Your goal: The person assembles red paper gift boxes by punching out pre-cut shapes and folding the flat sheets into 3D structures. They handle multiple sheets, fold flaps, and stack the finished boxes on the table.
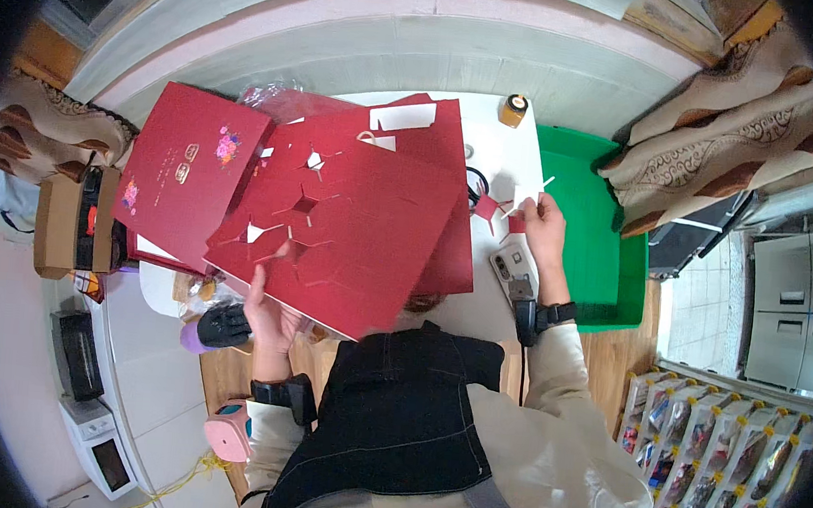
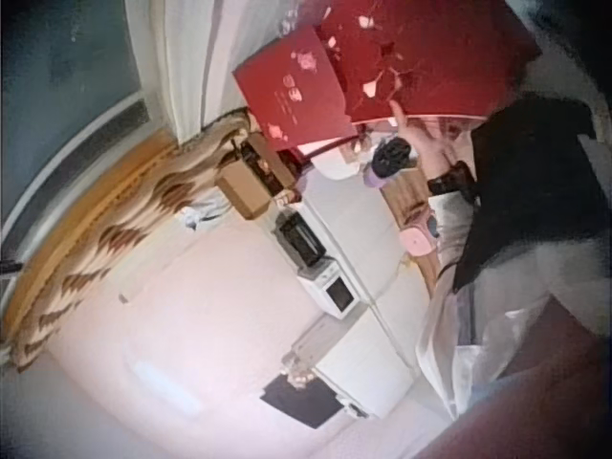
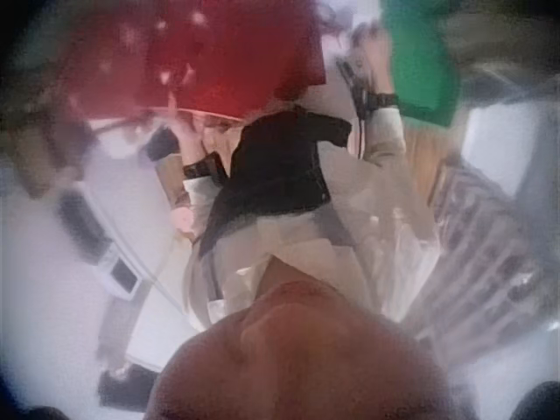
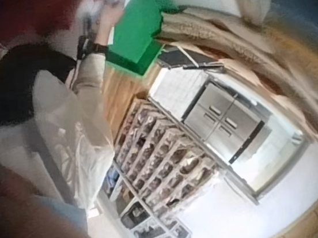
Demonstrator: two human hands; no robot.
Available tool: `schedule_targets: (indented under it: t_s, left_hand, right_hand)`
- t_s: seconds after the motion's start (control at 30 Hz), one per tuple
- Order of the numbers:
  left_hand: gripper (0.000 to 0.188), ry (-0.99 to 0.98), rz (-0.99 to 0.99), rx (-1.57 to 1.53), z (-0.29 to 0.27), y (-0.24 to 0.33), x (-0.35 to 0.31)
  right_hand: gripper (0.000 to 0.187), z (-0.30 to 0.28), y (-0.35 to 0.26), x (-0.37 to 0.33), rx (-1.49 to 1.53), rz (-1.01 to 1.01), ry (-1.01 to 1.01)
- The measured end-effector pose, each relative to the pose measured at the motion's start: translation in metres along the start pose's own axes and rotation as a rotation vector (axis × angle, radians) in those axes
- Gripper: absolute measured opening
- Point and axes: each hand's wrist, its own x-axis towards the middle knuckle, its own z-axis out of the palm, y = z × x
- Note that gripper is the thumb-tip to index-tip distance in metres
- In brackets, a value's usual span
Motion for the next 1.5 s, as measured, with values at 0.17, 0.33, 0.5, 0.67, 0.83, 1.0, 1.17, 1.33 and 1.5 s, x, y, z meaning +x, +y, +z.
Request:
schedule_targets:
  t_s: [0.17,0.33,0.5,0.67,0.83,1.0,1.17,1.33,1.5]
  left_hand:
    - [0.05,-0.01,0.076,-0.095,-0.034,-0.02,-0.004]
    - [0.042,0.077,-0.141,-0.012,-0.057,-0.056,0.007]
    - [0.046,0.034,-0.096,-0.014,-0.018,-0.044,0.004]
    - [0.046,-0.028,-0.083,-0.052,-0.016,-0.045,0.014]
    - [0.039,0.121,-0.069,0.096,-0.011,-0.063,0.026]
    - [0.036,0.153,0.017,0.269,-0.001,-0.058,0.02]
    - [0.033,0.146,0.046,0.399,0.021,-0.038,0.015]
    - [0.035,0.074,0.036,0.55,0.014,-0.058,0.019]
    - [0.032,0.164,-0.111,0.343,0.034,-0.054,0.021]
  right_hand:
    - [0.05,0.004,0.038,-0.003,-0.338,0.166,-0.217]
    - [0.05,0.024,0.043,-0.018,-0.444,0.034,-0.054]
    - [0.02,0.04,-0.088,-0.076,0.076,-0.348,-0.385]
    - [0.036,0.096,-0.151,-0.108,-0.027,-0.728,-0.699]
    - [0.06,0.128,-0.133,-0.12,-0.213,-0.76,-0.755]
    - [0.07,0.121,-0.14,-0.123,-0.091,-0.683,-0.705]
    - [0.063,0.115,-0.15,-0.125,-0.048,-0.725,-0.6]
    - [0.04,0.11,-0.152,-0.126,-0.219,-0.74,-0.532]
    - [0.022,0.126,-0.142,-0.126,-0.494,-0.66,-0.604]
